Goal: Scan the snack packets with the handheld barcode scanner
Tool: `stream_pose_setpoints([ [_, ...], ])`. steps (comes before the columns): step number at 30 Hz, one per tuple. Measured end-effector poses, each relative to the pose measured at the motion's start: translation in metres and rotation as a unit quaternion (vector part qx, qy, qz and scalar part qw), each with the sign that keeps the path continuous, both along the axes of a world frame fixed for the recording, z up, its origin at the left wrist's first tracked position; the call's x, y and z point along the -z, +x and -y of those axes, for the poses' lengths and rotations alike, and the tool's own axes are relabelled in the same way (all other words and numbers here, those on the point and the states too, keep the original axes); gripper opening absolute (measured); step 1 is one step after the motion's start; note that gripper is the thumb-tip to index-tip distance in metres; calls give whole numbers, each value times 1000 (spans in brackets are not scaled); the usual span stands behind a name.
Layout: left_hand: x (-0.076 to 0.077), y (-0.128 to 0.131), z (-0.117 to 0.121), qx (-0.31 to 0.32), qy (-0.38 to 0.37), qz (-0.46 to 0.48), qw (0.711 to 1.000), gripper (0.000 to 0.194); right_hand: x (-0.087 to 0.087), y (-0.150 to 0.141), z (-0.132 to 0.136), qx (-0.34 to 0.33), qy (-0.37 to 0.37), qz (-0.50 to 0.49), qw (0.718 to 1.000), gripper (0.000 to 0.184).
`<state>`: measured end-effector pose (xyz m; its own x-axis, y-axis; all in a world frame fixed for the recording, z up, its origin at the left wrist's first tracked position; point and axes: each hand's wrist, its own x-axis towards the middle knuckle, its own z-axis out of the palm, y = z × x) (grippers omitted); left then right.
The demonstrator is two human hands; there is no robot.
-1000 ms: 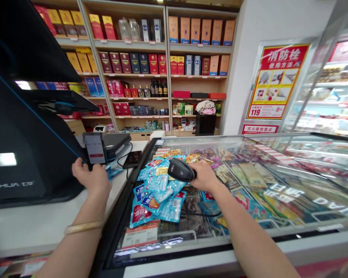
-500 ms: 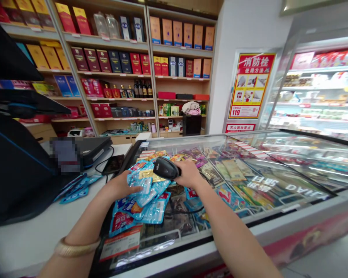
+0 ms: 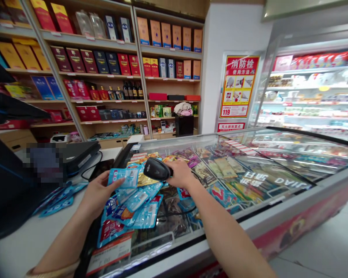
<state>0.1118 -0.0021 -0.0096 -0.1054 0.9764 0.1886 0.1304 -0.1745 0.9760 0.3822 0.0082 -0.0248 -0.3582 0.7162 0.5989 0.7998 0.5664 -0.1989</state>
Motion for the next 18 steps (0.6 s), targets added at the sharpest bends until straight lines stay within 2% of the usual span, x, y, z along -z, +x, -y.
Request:
stream_pose_setpoints([
  [4,5,-1,-5,-45,43,54,997,46,-1,-2,2,-11,7,2,1000,18],
  [9,12,0,-9,-72,60,34,995,48,-1,-5,4,-35,3,21,999,15],
  [18,11,3,-6,-86,71,4,994,45,0,-7,4,-36,5,27,999,20],
])
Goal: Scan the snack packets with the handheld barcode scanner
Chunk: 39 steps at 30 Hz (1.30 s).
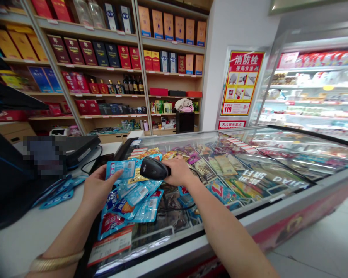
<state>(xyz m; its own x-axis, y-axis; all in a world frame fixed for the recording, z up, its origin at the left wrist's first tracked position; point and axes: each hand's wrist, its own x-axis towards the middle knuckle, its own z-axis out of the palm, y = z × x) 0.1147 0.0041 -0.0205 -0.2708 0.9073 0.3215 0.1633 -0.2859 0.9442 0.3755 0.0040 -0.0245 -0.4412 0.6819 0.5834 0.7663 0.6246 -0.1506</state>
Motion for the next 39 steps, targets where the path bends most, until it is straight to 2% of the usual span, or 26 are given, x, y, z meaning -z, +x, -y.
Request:
stream_pose_setpoints([
  [9,1,-1,-2,7,8,-21,1000,41,0,-1,0,1,-7,6,1000,17],
  [25,6,-2,-4,23,17,2,1000,41,1,0,0,-14,-17,7,1000,12],
  [28,6,-2,-5,6,30,16,999,37,2,0,0,-10,-13,-6,1000,12],
  [30,4,-5,-7,-30,40,61,997,33,3,0,0,-14,-9,-14,1000,12],
  [32,1,-11,-11,-84,52,152,983,28,4,1,0,-23,-7,-21,1000,12],
  [35,-5,-30,-20,-162,78,318,931,14,7,1,-1,-28,-2,-31,999,14],
  [37,-7,-48,-27,-190,85,396,894,14,9,2,-2,-31,2,-34,999,14],
  [39,-7,-67,-35,-198,76,433,876,17,10,2,-3,-35,5,-33,999,14],
])
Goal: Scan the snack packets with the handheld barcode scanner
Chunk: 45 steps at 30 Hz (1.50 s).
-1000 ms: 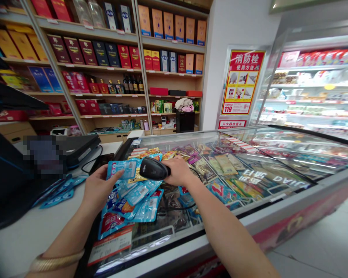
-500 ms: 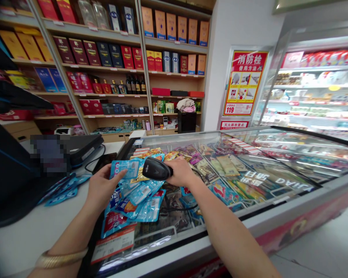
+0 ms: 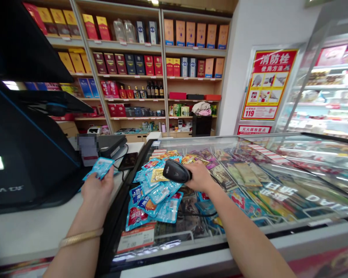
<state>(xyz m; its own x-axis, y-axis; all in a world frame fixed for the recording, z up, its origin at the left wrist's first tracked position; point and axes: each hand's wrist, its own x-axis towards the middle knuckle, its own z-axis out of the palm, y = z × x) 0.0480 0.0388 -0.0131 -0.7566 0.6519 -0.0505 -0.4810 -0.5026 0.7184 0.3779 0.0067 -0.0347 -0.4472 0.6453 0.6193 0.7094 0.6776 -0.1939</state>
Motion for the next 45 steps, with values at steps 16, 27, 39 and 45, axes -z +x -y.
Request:
stream_pose_setpoints([
  [16,5,-2,4,96,-24,-109,989,21,1,3,-2,28,1,4,1000,13],
  [27,26,53,7,187,-104,-594,776,48,-8,11,-2,71,-5,-15,997,20],
  [39,38,83,11,149,-86,-787,592,65,-7,14,-6,112,-7,-5,994,17],
  [45,29,84,21,122,-78,-734,663,44,-7,13,-6,111,-10,-13,994,18],
])
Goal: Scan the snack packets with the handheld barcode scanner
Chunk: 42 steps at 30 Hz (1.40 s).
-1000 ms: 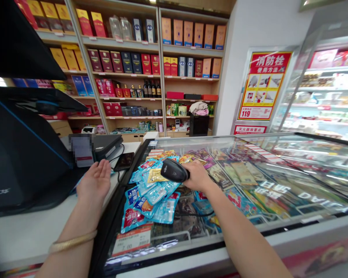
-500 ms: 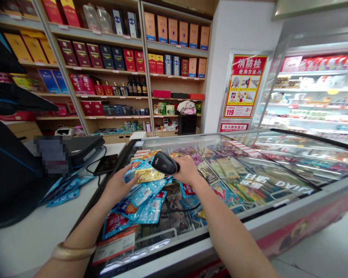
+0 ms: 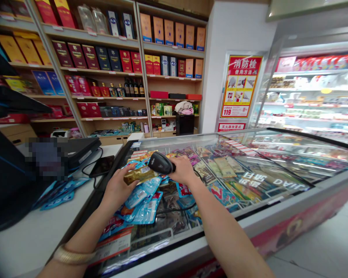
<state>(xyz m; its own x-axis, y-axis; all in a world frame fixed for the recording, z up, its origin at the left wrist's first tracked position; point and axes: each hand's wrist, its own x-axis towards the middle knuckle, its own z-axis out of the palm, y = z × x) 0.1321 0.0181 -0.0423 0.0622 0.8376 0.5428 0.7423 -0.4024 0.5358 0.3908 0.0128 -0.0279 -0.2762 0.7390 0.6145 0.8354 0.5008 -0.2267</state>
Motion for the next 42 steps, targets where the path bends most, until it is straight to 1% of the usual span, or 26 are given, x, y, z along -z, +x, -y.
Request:
stream_pose_setpoints([
  [2,-2,0,1,-7,-1,36,999,32,-1,0,0,2,2,-3,1000,20],
  [3,-2,-1,1,-13,-5,57,998,30,-1,1,0,2,4,-5,1000,21],
  [7,-5,-5,3,-42,-25,134,990,30,0,0,-1,-12,12,-13,1000,26],
  [10,-7,-6,5,-62,-22,169,983,29,2,-3,0,-28,13,-12,999,23],
  [12,-8,-5,6,-66,-18,182,981,29,3,-6,0,-41,13,-11,999,21],
  [16,-8,-3,7,-54,-6,188,981,27,5,-10,0,-62,18,-9,998,22],
  [21,-11,-2,9,-57,1,176,983,25,6,-12,-1,-65,9,11,998,19],
  [25,-13,0,10,-59,5,168,984,24,6,-12,0,-73,8,7,997,19],
  [29,-13,1,10,-56,3,168,984,25,4,-13,1,-71,11,1,997,20],
  [34,-12,0,11,-58,3,160,985,25,3,-13,1,-81,1,9,997,15],
  [42,-10,0,10,-58,8,162,985,20,4,-13,1,-81,17,8,997,14],
])
